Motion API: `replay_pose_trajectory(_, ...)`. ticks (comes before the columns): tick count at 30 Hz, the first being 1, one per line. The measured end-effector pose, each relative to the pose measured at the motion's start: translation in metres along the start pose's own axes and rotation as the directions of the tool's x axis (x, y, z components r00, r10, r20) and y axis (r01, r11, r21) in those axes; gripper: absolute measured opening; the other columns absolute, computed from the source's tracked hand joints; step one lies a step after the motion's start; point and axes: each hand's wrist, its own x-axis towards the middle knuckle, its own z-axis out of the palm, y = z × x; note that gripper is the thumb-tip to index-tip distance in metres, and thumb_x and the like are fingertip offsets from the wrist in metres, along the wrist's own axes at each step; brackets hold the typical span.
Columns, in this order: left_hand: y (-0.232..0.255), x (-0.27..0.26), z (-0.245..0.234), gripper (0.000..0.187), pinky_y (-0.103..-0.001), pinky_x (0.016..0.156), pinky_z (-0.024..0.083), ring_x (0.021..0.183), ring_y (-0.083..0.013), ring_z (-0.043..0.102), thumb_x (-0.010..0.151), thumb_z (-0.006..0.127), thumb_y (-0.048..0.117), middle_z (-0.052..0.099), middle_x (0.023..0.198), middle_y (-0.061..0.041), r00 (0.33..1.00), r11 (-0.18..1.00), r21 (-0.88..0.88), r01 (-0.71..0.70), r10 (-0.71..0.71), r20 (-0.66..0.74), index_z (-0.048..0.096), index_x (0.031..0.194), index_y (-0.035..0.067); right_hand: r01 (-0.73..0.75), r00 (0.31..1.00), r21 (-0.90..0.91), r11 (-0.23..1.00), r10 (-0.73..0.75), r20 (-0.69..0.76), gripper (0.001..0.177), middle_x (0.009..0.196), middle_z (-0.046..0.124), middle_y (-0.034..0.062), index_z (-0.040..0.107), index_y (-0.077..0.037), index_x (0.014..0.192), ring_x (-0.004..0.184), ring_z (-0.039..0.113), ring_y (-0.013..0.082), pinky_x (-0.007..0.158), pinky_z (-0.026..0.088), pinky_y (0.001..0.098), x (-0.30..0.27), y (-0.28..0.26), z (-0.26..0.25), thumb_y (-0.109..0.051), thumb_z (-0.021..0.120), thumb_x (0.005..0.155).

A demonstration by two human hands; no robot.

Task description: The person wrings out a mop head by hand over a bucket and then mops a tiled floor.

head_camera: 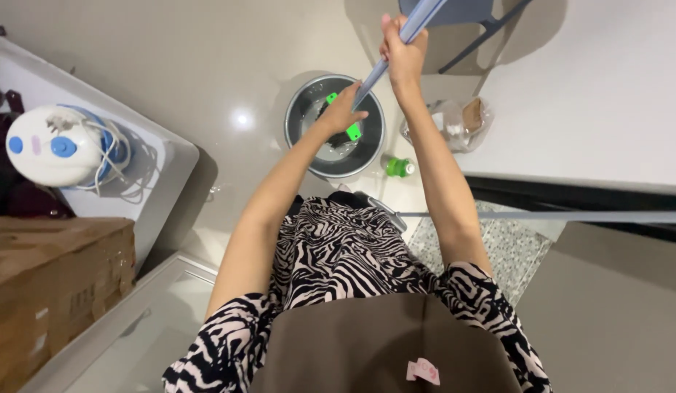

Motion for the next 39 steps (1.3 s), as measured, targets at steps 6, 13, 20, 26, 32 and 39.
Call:
replay_pose_trajectory(6, 0.052, 0.014, -0.001, 0.032, -0.043, 0.080, 0.046, 0.095, -0.0353, 0.061, 0.087, 0.062, 0.016, 0.065, 0.098, -0.018, 0.992, 0.998, -0.069, 0.007, -0.016, -0.125, 0.050, 0.115, 0.006, -0.005, 0.999, 0.109, 0.994, 0.009, -0.039, 0.021, 0.053, 0.046, 0.0024, 0.053, -0.001, 0.067, 0.042, 0.041, 0.0106, 0.043, 0.033, 0.0271, 0.002, -0.049, -0.010, -0.003, 0.059, 0.087)
replay_pose_trajectory(13, 0.090, 0.014, -0.010, 0.022, -0.042, 0.069, 0.048, 0.084, -0.0336, 0.065, 0.086, 0.059, 0.010, 0.066, 0.088, -0.017, 0.978, 0.991, -0.068, -0.114, 0.100, -0.184, 0.052, 0.105, 0.003, 0.034, 0.991, -0.140, 0.990, -0.015, 0.132, 0.019, 0.082, 0.062, 0.0066, 0.059, 0.001, 0.087, 0.080, 0.060, 0.0172, 0.073, 0.050, 0.0284, -0.009, -0.058, -0.051, -0.017, 0.065, 0.089)
replay_pose_trajectory(20, 0.112, 0.023, -0.026, 0.025, -0.044, 0.065, 0.048, 0.079, -0.0360, 0.064, 0.086, 0.062, 0.013, 0.065, 0.086, -0.018, 0.963, 0.984, 0.036, -0.173, 0.177, -0.203, 0.051, 0.105, 0.002, -0.013, 0.941, -0.432, 0.902, 0.157, 0.300, 0.073, 0.130, 0.046, 0.0112, 0.042, -0.005, 0.132, 0.125, 0.044, 0.0234, 0.101, 0.040, 0.0426, -0.053, 0.020, -0.098, -0.030, 0.078, 0.075)
replay_pose_trajectory(26, 0.144, 0.022, -0.030, 0.031, -0.044, 0.066, 0.048, 0.078, -0.0365, 0.063, 0.088, 0.063, 0.024, 0.065, 0.082, -0.017, 0.970, 0.972, 0.049, -0.228, 0.232, -0.079, 0.052, 0.107, 0.002, -0.108, 0.905, -0.525, 0.844, 0.302, 0.299, 0.076, 0.136, 0.048, 0.0151, 0.038, -0.005, 0.137, 0.127, 0.046, 0.0281, 0.105, 0.037, 0.0403, -0.095, 0.185, -0.115, -0.025, 0.077, 0.074)
replay_pose_trajectory(32, 0.175, 0.017, -0.022, 0.035, -0.042, 0.067, 0.050, 0.078, -0.0357, 0.064, 0.089, 0.063, 0.031, 0.065, 0.087, -0.016, 0.933, 0.929, 0.083, -0.360, 0.358, 0.030, 0.053, 0.110, 0.004, 0.077, 0.979, -0.431, 0.899, 0.014, 0.205, 0.052, 0.127, 0.046, 0.0220, 0.036, 0.001, 0.132, 0.121, 0.043, 0.0308, 0.101, 0.036, 0.0409, -0.118, 0.268, -0.126, -0.016, 0.062, 0.090)
replay_pose_trajectory(39, 0.126, 0.015, -0.025, 0.078, -0.042, 0.097, 0.041, 0.120, -0.0370, 0.047, 0.077, 0.074, 0.040, 0.046, 0.135, -0.020, 0.958, 0.961, -0.064, -0.269, 0.274, 0.091, 0.036, 0.137, 0.006, -0.180, 0.984, -0.462, 0.868, 0.157, -0.088, 0.017, 0.089, 0.057, 0.0084, 0.054, -0.004, 0.094, 0.085, 0.054, 0.0197, 0.077, 0.042, 0.0347, -0.135, 0.281, -0.135, -0.020, 0.054, 0.094)
